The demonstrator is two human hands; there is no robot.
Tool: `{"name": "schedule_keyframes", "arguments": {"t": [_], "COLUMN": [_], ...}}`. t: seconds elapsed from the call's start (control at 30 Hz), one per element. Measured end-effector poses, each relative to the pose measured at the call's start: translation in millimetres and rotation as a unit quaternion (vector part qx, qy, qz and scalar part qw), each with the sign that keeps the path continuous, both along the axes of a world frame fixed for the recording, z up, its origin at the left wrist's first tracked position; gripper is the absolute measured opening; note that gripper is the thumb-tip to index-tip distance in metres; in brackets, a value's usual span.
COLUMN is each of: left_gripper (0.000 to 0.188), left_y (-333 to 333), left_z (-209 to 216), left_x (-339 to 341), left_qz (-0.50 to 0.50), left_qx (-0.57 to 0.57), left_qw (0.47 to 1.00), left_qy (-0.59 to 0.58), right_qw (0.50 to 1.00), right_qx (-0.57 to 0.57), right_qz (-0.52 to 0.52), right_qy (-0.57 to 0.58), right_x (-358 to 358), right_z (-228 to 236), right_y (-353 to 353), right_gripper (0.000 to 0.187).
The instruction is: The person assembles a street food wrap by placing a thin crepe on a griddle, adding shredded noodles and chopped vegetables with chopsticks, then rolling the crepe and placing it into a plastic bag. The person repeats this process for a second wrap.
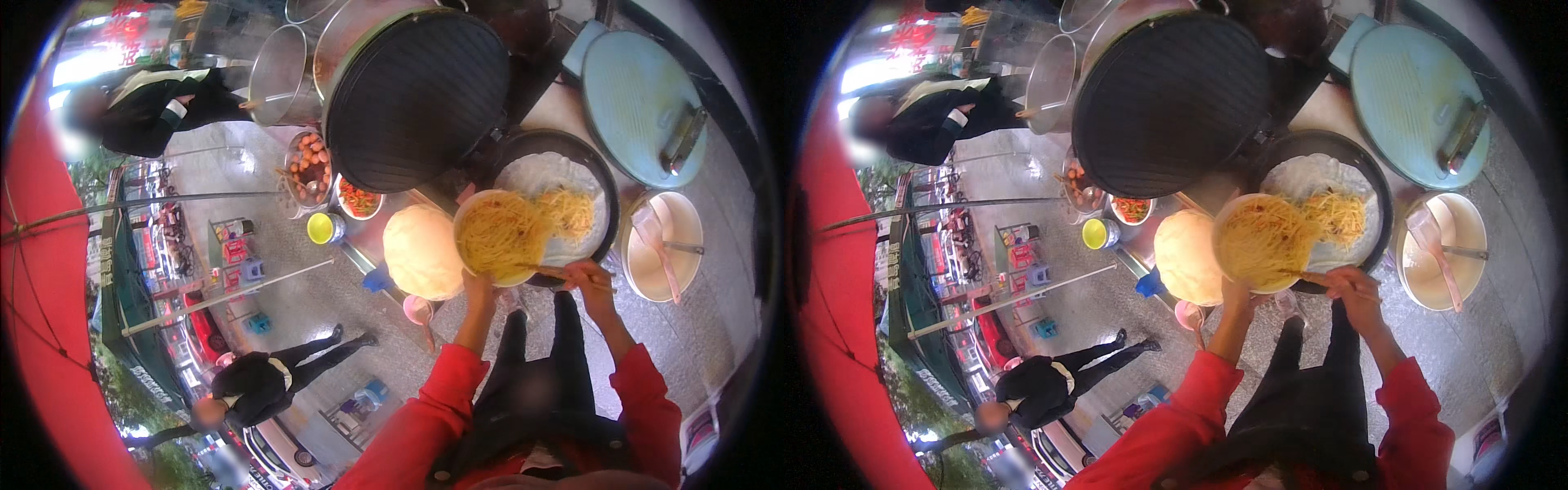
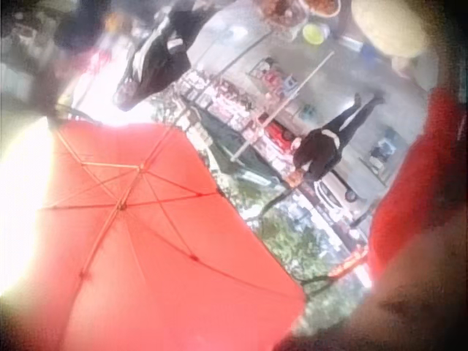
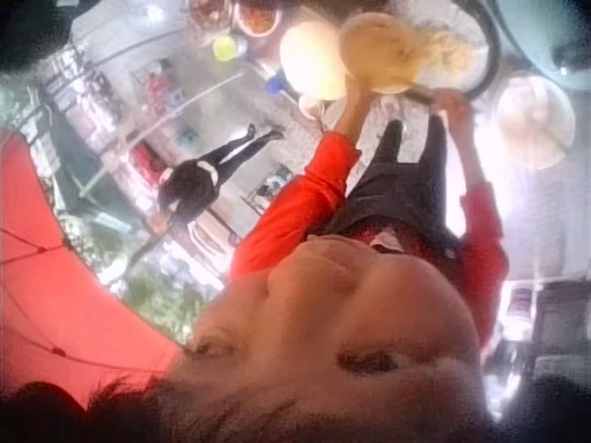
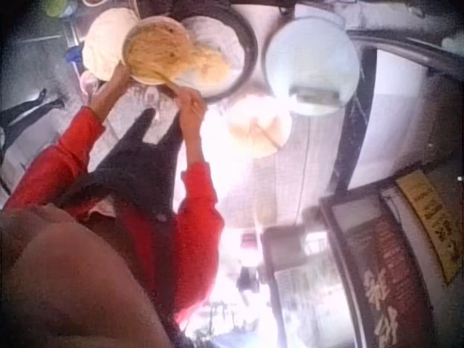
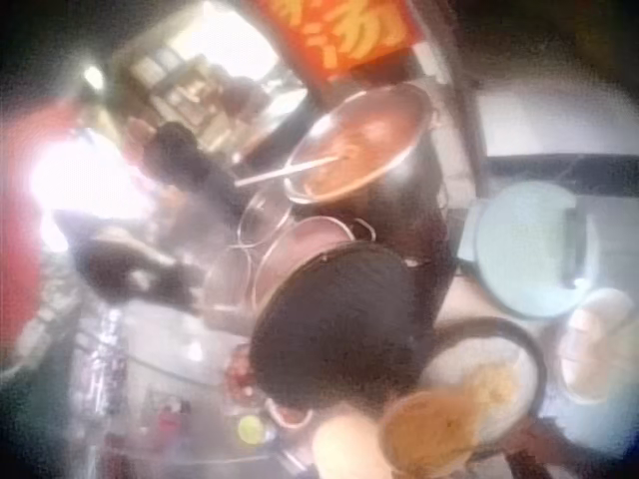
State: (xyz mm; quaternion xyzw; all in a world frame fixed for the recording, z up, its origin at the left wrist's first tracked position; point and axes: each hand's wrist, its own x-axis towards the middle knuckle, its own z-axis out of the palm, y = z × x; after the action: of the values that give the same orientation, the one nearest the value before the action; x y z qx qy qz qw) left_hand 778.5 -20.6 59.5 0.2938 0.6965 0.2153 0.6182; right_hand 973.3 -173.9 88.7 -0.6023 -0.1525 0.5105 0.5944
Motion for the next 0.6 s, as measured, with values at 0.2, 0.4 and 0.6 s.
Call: {"name": "schedule_keyframes", "arguments": {"t": [0.2,0.4,0.6], "left_gripper": [0.050,0.048,0.060], "left_y": [17,5,6], "left_z": [40,26,43], "left_x": [6,5,6], "left_qz": [-0.007,-0.021,-0.062], "left_qx": [0.001,-0.005,-0.006], "left_qw": [0.997,0.999,0.995], "left_qy": [-0.075,-0.045,-0.082], "right_qw": [0.997,0.993,0.997], "right_qx": [0.006,-0.011,0.011], "right_qz": [-0.075,-0.115,-0.075], "right_qy": [0.002,-0.031,-0.003], "right_x": [24,49,38], "right_z": [-6,0,8], "right_y": [22,34,30], "right_gripper": [0.019,0.021,0.023]}}
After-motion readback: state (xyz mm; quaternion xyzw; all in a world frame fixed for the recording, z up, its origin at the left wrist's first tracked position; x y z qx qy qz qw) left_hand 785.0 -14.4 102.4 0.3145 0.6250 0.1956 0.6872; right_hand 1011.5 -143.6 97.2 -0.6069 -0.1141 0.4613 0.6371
